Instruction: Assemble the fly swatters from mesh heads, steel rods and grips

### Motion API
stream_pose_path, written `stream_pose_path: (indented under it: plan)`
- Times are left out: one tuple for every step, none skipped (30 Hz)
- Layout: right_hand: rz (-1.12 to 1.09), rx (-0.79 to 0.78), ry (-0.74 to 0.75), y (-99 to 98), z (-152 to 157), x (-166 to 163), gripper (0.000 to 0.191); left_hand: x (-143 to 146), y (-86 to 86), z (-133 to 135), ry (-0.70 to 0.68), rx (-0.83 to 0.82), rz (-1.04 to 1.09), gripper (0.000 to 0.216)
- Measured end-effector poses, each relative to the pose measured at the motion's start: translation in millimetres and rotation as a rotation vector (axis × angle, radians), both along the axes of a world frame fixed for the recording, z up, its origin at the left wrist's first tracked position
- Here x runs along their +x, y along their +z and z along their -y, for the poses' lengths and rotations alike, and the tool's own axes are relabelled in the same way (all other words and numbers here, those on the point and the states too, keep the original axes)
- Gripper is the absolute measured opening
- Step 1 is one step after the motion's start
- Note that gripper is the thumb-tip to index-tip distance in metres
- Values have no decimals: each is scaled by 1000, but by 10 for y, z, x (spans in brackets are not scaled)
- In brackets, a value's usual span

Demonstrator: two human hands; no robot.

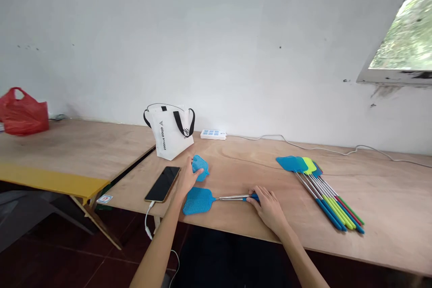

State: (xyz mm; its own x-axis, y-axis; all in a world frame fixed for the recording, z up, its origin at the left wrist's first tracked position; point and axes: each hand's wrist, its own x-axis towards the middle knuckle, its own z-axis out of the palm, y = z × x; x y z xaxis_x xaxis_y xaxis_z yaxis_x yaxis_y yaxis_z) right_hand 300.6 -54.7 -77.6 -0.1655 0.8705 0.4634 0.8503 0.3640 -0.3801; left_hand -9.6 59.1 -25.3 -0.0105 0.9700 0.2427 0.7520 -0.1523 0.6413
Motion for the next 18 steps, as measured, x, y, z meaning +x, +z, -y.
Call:
stream_pose_path:
  plan:
    - [7,10,-19,0,-2,1,18,17,0,74,10,56,104,60]
    - [16,17,-39,0,-4,4,19,31,16,151,9,89,203,57]
    - [27,22,-54,1,-6,9,20,45,49,228,-5,102,287,54]
    - [39,25,-63,3,-7,15,22,59,100,303,-22,110,361,52]
    - [51,32,-66,5,-6,22,24,76,163,374,-38,128,431,49]
    - [61,42,-63,7,-4,31,24,96,234,441,-59,160,500,46]
    - [68,57,-59,9,0,40,25,118,308,502,-86,191,571,43]
    - [69,75,-57,11,4,50,26,139,378,557,-105,216,638,40]
    - [61,95,-64,13,9,60,29,159,442,606,-122,231,690,38]
    - [43,115,-80,16,13,70,33,175,496,650,-132,239,736,36]
    - [13,131,-103,20,15,81,37,185,539,688,-139,235,773,35]
    - [-29,143,-126,25,14,90,39,189,573,720,-145,224,805,36]
    - [-81,153,-144,32,11,100,41,186,600,748,-148,209,834,36]
    - [-135,158,-154,40,6,109,41,175,620,770,-149,191,860,37]
    - [-186,159,-155,49,0,116,41,159,637,787,-149,174,884,38]
    - [-228,157,-152,60,-7,123,41,136,649,800,-149,160,906,39]
    - [-260,152,-148,73,-13,128,41,109,658,809,-148,151,927,40]
    - [-284,145,-147,88,-17,130,41,80,664,814,-146,143,945,40]
